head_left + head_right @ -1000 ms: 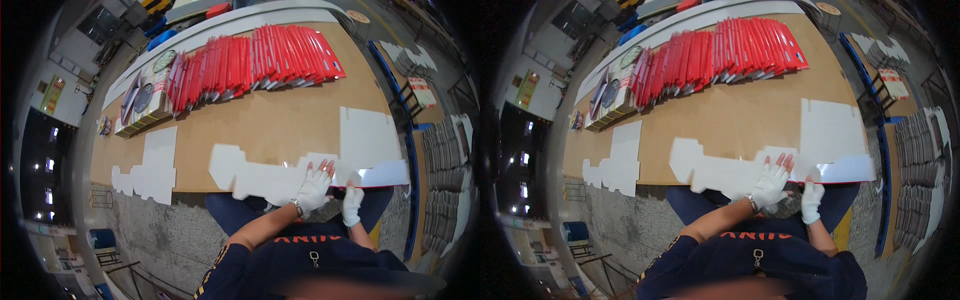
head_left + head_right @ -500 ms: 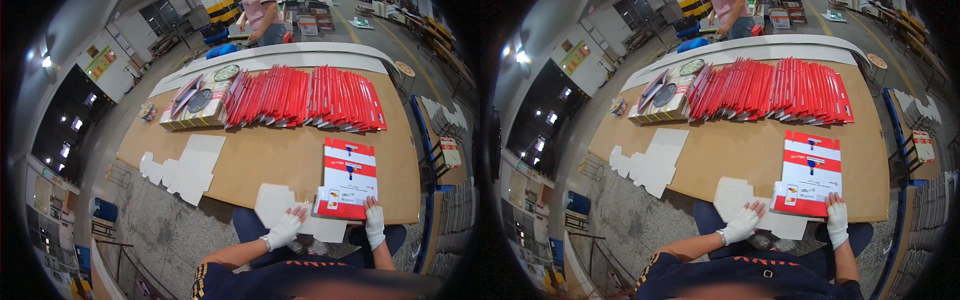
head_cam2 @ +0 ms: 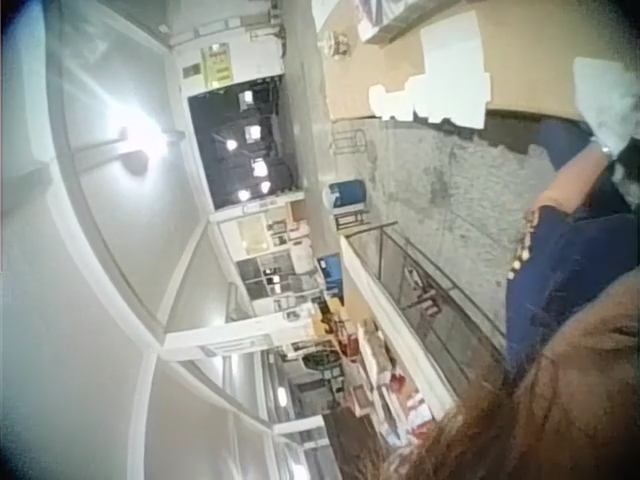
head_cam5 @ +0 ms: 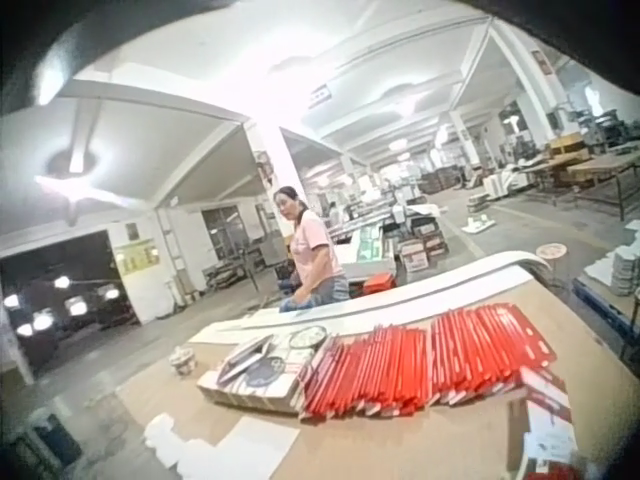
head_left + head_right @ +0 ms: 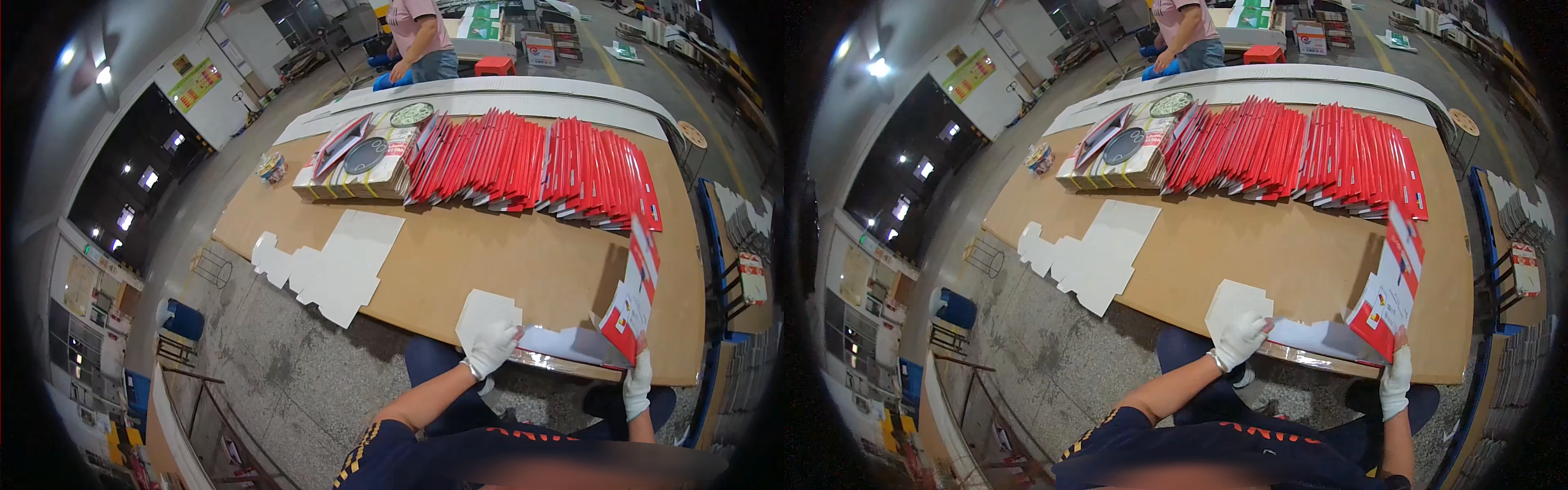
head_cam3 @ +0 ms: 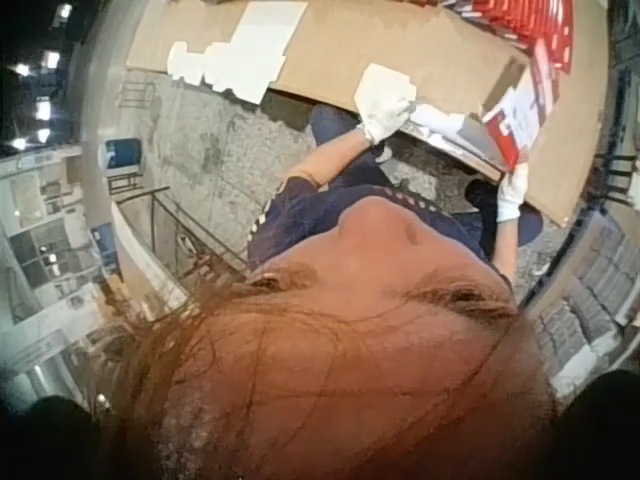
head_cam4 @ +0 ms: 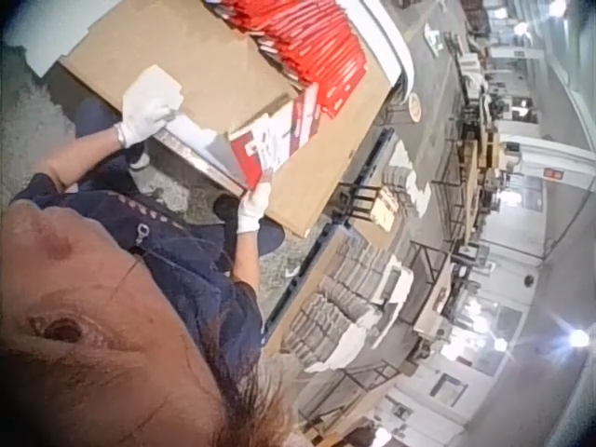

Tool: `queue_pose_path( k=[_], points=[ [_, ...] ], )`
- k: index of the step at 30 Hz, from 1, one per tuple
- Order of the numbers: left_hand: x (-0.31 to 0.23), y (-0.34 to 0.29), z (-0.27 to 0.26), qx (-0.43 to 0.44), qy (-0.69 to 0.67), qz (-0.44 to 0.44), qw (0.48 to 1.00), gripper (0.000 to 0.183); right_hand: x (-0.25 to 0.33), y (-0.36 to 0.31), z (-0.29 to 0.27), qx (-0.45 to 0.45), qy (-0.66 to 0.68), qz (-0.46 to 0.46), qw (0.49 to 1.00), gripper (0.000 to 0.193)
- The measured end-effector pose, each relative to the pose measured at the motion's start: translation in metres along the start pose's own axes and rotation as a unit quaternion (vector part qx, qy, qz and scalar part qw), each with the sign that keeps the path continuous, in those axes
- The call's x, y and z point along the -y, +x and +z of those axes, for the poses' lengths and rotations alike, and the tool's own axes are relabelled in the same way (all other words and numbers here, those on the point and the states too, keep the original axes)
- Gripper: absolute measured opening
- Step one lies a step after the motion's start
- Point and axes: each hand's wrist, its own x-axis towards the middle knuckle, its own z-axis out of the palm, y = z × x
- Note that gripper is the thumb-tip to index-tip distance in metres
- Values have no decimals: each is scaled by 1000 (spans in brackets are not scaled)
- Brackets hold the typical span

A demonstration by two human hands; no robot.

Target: Folding and putting together flat cardboard cutouts to assemble product boxes.

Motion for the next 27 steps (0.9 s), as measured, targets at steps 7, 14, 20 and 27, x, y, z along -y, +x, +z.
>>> queue_pose_path(
  k=[7, 14, 20, 27],
  points=[
    [-38, 5, -12, 148, 119, 39, 981, 73, 104, -2, 76, 285, -498, -172, 800, 69],
    [-24, -29, -95, 295, 288, 65, 909, 86, 119, 10, 109, 291, -470, -207, 807, 68],
    [4, -32, -94, -4, -45, -236, 971, 86, 108, 11, 105, 291, -463, -190, 815, 67],
    [-8, -10, -13, -217, -429, -348, 805, 69, 110, 7, 103, 285, -478, -206, 805, 62]
  ],
)
